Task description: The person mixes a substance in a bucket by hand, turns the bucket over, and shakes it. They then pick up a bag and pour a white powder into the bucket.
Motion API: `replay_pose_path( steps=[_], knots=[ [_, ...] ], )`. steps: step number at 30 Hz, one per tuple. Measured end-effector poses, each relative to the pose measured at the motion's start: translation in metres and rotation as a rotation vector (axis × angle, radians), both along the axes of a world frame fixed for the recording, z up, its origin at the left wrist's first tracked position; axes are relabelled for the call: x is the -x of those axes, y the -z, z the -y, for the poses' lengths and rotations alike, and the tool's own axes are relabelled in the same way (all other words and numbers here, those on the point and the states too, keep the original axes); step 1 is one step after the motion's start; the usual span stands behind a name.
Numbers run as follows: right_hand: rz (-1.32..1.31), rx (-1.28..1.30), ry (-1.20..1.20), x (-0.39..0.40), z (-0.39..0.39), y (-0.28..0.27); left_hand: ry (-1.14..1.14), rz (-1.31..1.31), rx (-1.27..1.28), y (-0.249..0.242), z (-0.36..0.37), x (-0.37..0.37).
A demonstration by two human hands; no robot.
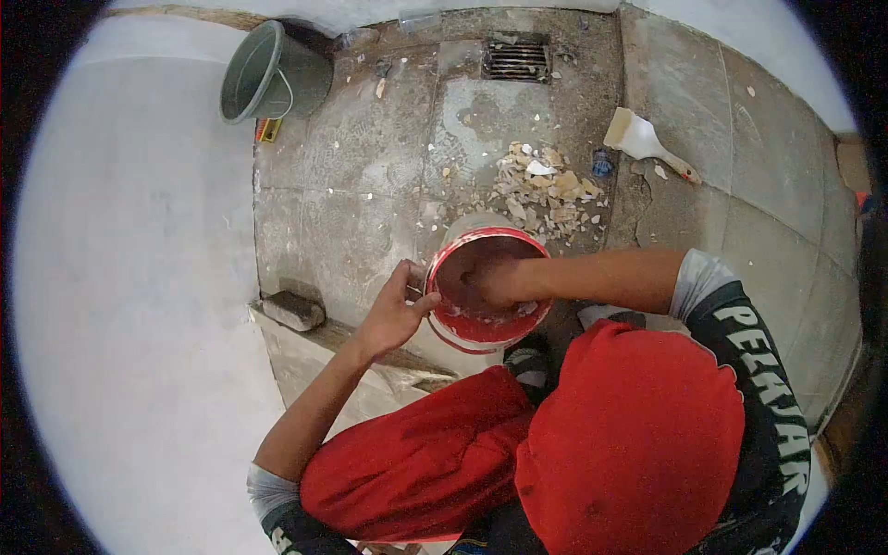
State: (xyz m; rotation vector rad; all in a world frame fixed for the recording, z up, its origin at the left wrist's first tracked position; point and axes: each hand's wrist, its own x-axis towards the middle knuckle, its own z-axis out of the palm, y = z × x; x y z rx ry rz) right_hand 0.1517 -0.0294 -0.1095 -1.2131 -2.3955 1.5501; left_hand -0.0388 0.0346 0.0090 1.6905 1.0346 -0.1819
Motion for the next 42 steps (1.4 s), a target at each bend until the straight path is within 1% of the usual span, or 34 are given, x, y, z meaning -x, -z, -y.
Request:
replay_pose_path(
  steps=[1, 2, 3, 4, 5, 6, 8, 10, 11, 13, 14, 16, 17, 19, 20, 22, 23, 25, 26, 27, 28, 29, 31, 32, 34, 38, 40, 41, 42],
  knots=[
    [0.070, -0.020, -0.020, 0.003, 0.004, 0.005, -0.023, -0.056, 0.018, -0.002, 0.001, -0.002],
    [0.071, -0.017, -0.019, 0.004, 0.005, 0.011, -0.046, -0.111, 0.036, -0.004, 0.002, -0.005],
    [0.062, 0.008, 0.047, 0.003, 0.003, 0.005, -0.045, -0.111, 0.038, -0.006, 0.002, -0.008],
    [0.052, 0.033, 0.114, 0.003, 0.001, -0.001, -0.093, -0.119, 0.084, -0.009, 0.002, -0.011],
    [0.051, 0.036, 0.115, 0.004, -0.002, -0.008, -0.141, -0.128, 0.131, -0.011, 0.002, -0.012],
    [0.085, 0.075, 0.135, 0.002, -0.006, -0.025, -0.140, -0.129, 0.133, -0.010, 0.002, -0.010],
    [0.121, 0.116, 0.155, 0.002, -0.008, -0.031, -0.228, -0.118, 0.203, -0.004, 0.000, -0.004],
    [0.044, 0.148, 0.277, 0.008, -0.005, -0.023, -0.232, -0.100, 0.204, -0.001, 0.000, 0.001],
    [0.043, 0.151, 0.274, 0.010, -0.003, -0.019, -0.235, -0.081, 0.200, 0.001, 0.000, 0.003],
    [-0.125, 0.188, 0.352, 0.015, -0.001, -0.014, -0.241, -0.078, 0.203, 0.000, 0.000, 0.004],
    [-0.126, 0.191, 0.350, 0.018, 0.000, -0.011, -0.245, -0.071, 0.202, 0.000, 0.000, 0.005],
    [-0.307, 0.369, 0.487, 0.022, 0.000, -0.011, -0.267, -0.052, 0.230, 0.001, 0.001, 0.006],
    [-0.306, 0.372, 0.486, 0.023, 0.003, -0.011, -0.286, -0.031, 0.254, 0.002, 0.001, 0.006],
    [-0.363, 0.662, 0.707, 0.015, 0.003, -0.037, -0.270, -0.038, 0.241, 0.000, 0.001, 0.005],
    [-0.363, 0.662, 0.708, 0.019, 0.003, -0.031, -0.253, -0.046, 0.226, -0.001, 0.000, 0.004],
    [-0.567, 0.825, 0.735, 0.027, 0.001, -0.020, -0.257, -0.050, 0.230, -0.003, 0.001, 0.002],
    [-0.567, 0.826, 0.735, 0.029, 0.001, -0.014, -0.261, -0.052, 0.232, -0.004, 0.000, 0.000],
    [-0.424, 0.921, 0.877, 0.030, -0.003, -0.017, -0.243, -0.075, 0.238, -0.006, -0.001, 0.000],
    [-0.423, 0.920, 0.878, 0.033, -0.003, -0.009, -0.225, -0.097, 0.244, -0.006, -0.002, 0.000],
    [-0.517, 0.916, 0.881, 0.041, -0.002, 0.010, -0.225, -0.096, 0.245, -0.005, -0.002, 0.001],
    [-0.612, 0.912, 0.883, 0.043, -0.003, 0.015, -0.222, -0.076, 0.215, -0.003, -0.002, 0.001],
    [-0.612, 0.911, 0.883, 0.044, -0.001, 0.020, -0.219, -0.056, 0.185, -0.002, -0.002, 0.002],
    [-0.775, 1.061, 0.903, 0.041, 0.001, 0.008, -0.221, -0.061, 0.218, -0.007, -0.002, -0.003],
    [-0.776, 1.061, 0.902, 0.039, 0.001, 0.002, -0.222, -0.066, 0.249, -0.009, -0.002, -0.005],
    [-0.791, 1.106, 0.964, 0.037, 0.002, -0.007, -0.215, -0.088, 0.234, -0.009, -0.003, -0.008],
    [-0.749, 1.113, 0.920, 0.039, 0.002, -0.003, -0.165, -0.084, 0.193, -0.010, -0.005, -0.012],
    [-0.815, 1.219, 1.041, 0.046, 0.004, 0.005, -0.139, -0.094, 0.177, -0.008, -0.006, -0.011],
    [-0.816, 1.219, 1.041, 0.049, 0.001, 0.010, -0.114, -0.103, 0.161, -0.006, -0.006, -0.010],
    [-0.914, 1.120, 1.012, 0.050, -0.003, 0.010, -0.114, -0.104, 0.161, -0.004, -0.006, -0.008]
  ],
)
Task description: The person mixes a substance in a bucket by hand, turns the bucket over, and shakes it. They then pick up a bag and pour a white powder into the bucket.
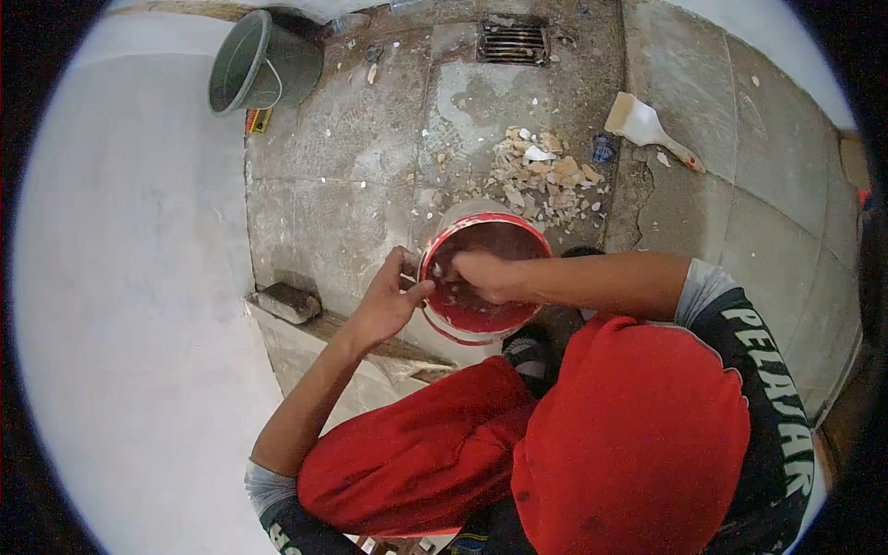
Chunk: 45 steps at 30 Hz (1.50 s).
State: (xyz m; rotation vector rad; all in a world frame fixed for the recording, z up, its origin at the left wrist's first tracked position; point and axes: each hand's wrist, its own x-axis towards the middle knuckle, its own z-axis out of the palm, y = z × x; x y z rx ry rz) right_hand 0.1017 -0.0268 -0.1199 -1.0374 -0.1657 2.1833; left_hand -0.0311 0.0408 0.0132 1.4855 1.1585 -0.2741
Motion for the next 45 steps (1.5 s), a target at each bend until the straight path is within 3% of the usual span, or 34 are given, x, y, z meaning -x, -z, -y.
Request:
replay_pose_path(
  steps=[2, 4, 5, 7, 8, 10, 11, 13, 16, 19, 26, 29, 32, 34, 37, 40, 44, 45],
  knots=[
    [-0.020, -0.112, 0.050, 0.002, -0.003, 0.000, -0.063, -0.012, -0.035, 0.003, 0.000, 0.005],
    [0.327, -0.006, -0.050, -0.006, -0.005, -0.026, -0.106, -0.012, -0.002, 0.003, 0.001, 0.008],
    [0.325, -0.006, -0.047, -0.004, -0.004, -0.025, -0.149, -0.011, 0.034, 0.003, 0.001, 0.009],
    [0.782, -0.235, -0.142, 0.002, 0.002, -0.014, -0.162, 0.005, 0.058, 0.007, 0.002, 0.014],
    [0.785, -0.236, -0.146, -0.002, 0.003, -0.005, -0.180, 0.023, 0.078, 0.009, 0.003, 0.016],
    [0.952, -0.717, -0.678, -0.017, 0.000, 0.003, -0.172, 0.008, 0.071, 0.002, 0.003, 0.010],
    [0.954, -0.718, -0.679, -0.018, -0.001, 0.005, -0.158, -0.009, 0.064, 0.000, 0.003, 0.008],
    [0.983, -1.076, -0.758, -0.021, -0.002, 0.004, -0.151, 0.010, 0.043, 0.005, 0.004, 0.010],
    [0.846, -1.227, -0.758, -0.040, -0.005, -0.010, -0.147, 0.041, 0.018, 0.004, 0.004, 0.008],
    [0.896, -1.117, -0.949, -0.060, -0.008, -0.042, -0.147, 0.040, 0.016, 0.002, 0.004, 0.004],
    [0.851, -1.187, -0.925, -0.032, -0.008, 0.001, -0.145, 0.053, 0.018, 0.002, 0.004, 0.002],
    [0.834, -1.145, -0.909, -0.042, -0.007, -0.017, -0.116, 0.031, -0.004, 0.004, 0.002, 0.005],
    [0.951, -1.123, -0.949, -0.048, -0.006, -0.020, -0.163, 0.043, 0.023, 0.010, 0.003, 0.010],
    [1.014, -1.267, -0.964, -0.050, -0.012, -0.018, -0.169, 0.046, 0.027, 0.013, 0.003, 0.013],
    [1.122, -1.183, -1.059, -0.035, -0.018, -0.001, -0.152, 0.008, 0.040, 0.008, 0.002, 0.013],
    [1.019, -1.275, -0.879, -0.038, -0.010, 0.012, -0.148, 0.016, 0.039, 0.007, 0.003, 0.010],
    [1.037, -1.299, -0.911, -0.029, 0.002, 0.031, -0.124, 0.019, -0.011, 0.006, 0.003, 0.008],
    [1.022, -1.227, -0.929, -0.036, -0.001, 0.008, -0.125, 0.019, -0.010, 0.007, 0.002, 0.008]
  ],
)
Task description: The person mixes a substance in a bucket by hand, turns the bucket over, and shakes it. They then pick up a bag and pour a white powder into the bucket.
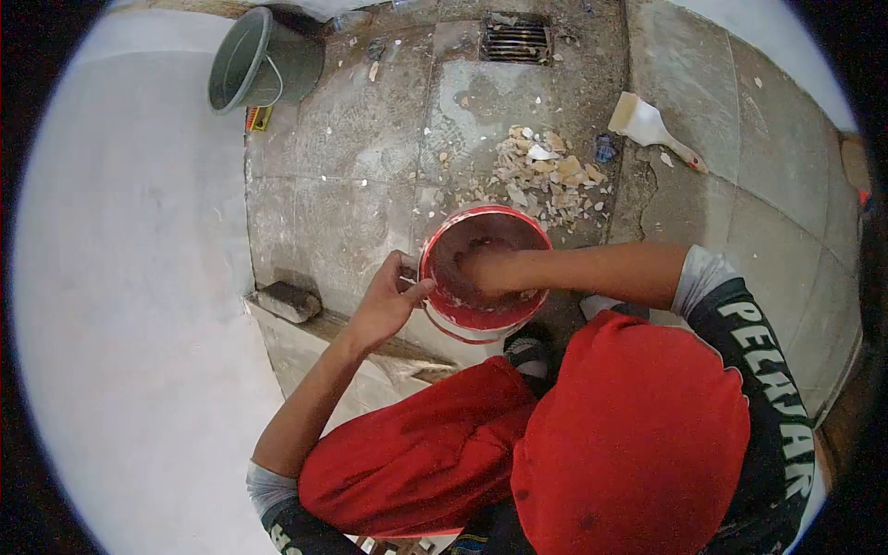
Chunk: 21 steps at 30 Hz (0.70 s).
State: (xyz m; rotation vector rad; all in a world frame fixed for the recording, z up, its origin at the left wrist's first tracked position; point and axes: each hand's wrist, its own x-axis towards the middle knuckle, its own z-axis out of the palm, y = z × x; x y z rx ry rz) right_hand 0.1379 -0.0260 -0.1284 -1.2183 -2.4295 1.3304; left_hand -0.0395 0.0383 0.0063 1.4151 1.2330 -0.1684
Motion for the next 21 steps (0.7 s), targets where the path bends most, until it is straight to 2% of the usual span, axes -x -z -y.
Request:
replay_pose_path(
  steps=[2, 4, 8, 10, 13, 16, 19, 20, 21],
  knots=[
    [0.014, 0.067, 0.024, -0.009, -0.004, -0.026, 0.030, -0.016, -0.006, 0.003, 0.000, 0.002],
    [-0.061, 0.314, 0.152, -0.011, -0.008, -0.034, 0.016, -0.016, 0.004, 0.000, 0.000, -0.002],
    [-0.099, 0.248, 0.163, -0.008, -0.011, -0.044, -0.019, 0.004, 0.028, 0.002, 0.000, 0.000],
    [-0.064, 0.470, 0.199, -0.008, -0.014, -0.054, -0.026, -0.003, 0.031, -0.001, 0.000, -0.002],
    [-0.203, 0.535, 0.271, 0.005, -0.012, -0.028, -0.037, -0.003, 0.036, -0.004, 0.002, -0.004],
    [-0.233, 0.558, 0.244, 0.020, -0.009, 0.011, -0.047, 0.016, 0.037, -0.003, 0.003, -0.005],
    [-0.266, 0.624, 0.330, 0.031, -0.002, 0.020, -0.017, 0.025, 0.010, 0.003, 0.001, -0.001],
    [-0.268, 0.623, 0.329, 0.031, -0.002, 0.021, 0.020, 0.021, -0.016, 0.004, 0.000, 0.001],
    [-0.281, 0.458, 0.265, 0.029, -0.001, 0.022, 0.019, 0.020, -0.018, 0.002, 0.000, -0.001]
  ],
)
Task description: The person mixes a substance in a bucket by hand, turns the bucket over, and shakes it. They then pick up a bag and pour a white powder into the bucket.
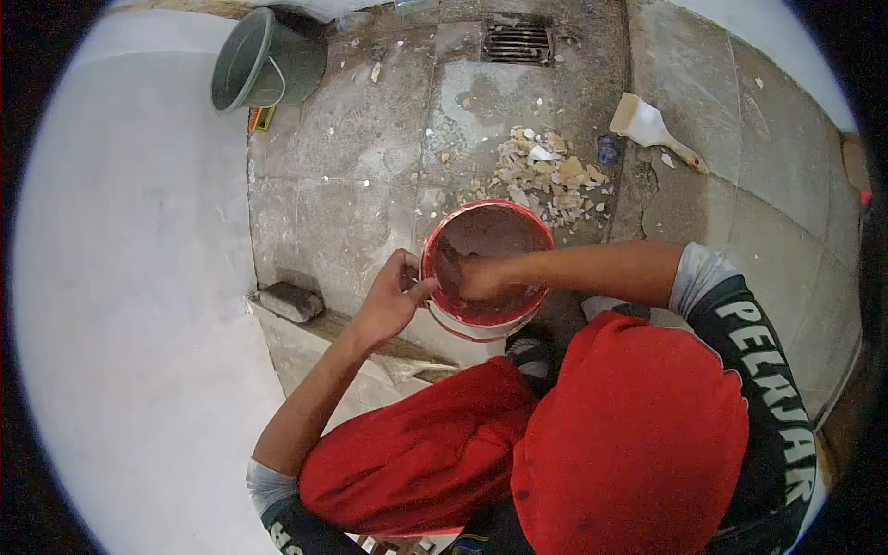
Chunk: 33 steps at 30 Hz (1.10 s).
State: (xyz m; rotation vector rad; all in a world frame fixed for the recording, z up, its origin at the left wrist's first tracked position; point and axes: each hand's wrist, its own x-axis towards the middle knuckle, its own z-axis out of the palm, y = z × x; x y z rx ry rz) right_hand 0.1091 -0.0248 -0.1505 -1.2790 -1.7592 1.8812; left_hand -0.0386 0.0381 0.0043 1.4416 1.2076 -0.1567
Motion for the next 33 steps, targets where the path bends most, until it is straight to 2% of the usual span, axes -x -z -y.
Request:
replay_pose_path(
  steps=[1, 2, 4, 5, 7, 8, 10, 14, 16, 17, 19, 22, 26, 29, 31, 32, 33],
  knots=[
    [-0.001, -0.171, -0.039, -0.001, 0.000, 0.001, 0.005, -0.010, -0.001, -0.002, 0.001, -0.002],
    [-0.001, -0.171, -0.040, -0.002, -0.001, 0.001, 0.009, -0.019, -0.001, -0.004, 0.001, -0.004],
    [0.266, -0.168, -0.274, -0.007, -0.005, -0.008, -0.004, -0.007, 0.009, -0.001, 0.002, 0.000],
    [0.266, -0.169, -0.275, -0.012, -0.005, -0.012, -0.017, 0.002, 0.016, 0.000, 0.002, 0.001],
    [0.153, -0.093, -0.275, -0.035, -0.011, -0.064, -0.010, -0.006, 0.013, 0.004, 0.001, 0.005],
    [0.152, -0.094, -0.274, -0.036, -0.010, -0.059, -0.001, -0.013, 0.010, 0.004, 0.000, 0.006],
    [0.130, -0.328, -0.190, -0.039, -0.008, -0.048, -0.023, -0.016, 0.020, 0.004, 0.001, 0.005],
    [0.253, -0.254, -0.211, -0.027, -0.005, -0.041, -0.063, -0.025, 0.019, 0.001, 0.000, 0.002],
    [0.260, -0.127, -0.014, -0.022, -0.002, -0.039, -0.057, -0.030, 0.016, 0.001, 0.000, 0.003],
    [0.263, -0.128, -0.016, -0.024, -0.001, -0.037, -0.049, -0.034, 0.013, 0.002, 0.001, 0.003],
    [0.248, -0.169, -0.007, -0.042, -0.007, -0.073, -0.027, -0.057, 0.032, -0.001, 0.000, 0.002],
    [0.240, -0.311, 0.064, -0.002, -0.013, 0.025, -0.008, -0.083, 0.050, -0.004, -0.001, -0.001],
    [0.347, -0.256, 0.055, -0.029, -0.007, -0.022, -0.024, -0.084, 0.049, -0.012, 0.002, -0.010],
    [0.313, -0.285, -0.083, -0.036, -0.004, -0.039, 0.004, -0.085, 0.017, -0.011, 0.002, -0.011],
    [0.366, -0.458, -0.043, -0.039, 0.002, -0.048, -0.001, -0.082, 0.015, -0.011, 0.002, -0.012],
    [0.375, -0.458, -0.062, -0.043, 0.004, -0.052, 0.009, -0.092, 0.010, -0.011, 0.002, -0.013],
    [0.436, -0.316, -0.139, -0.052, 0.003, -0.074, -0.006, -0.080, 0.014, -0.012, 0.003, -0.014]
  ],
)
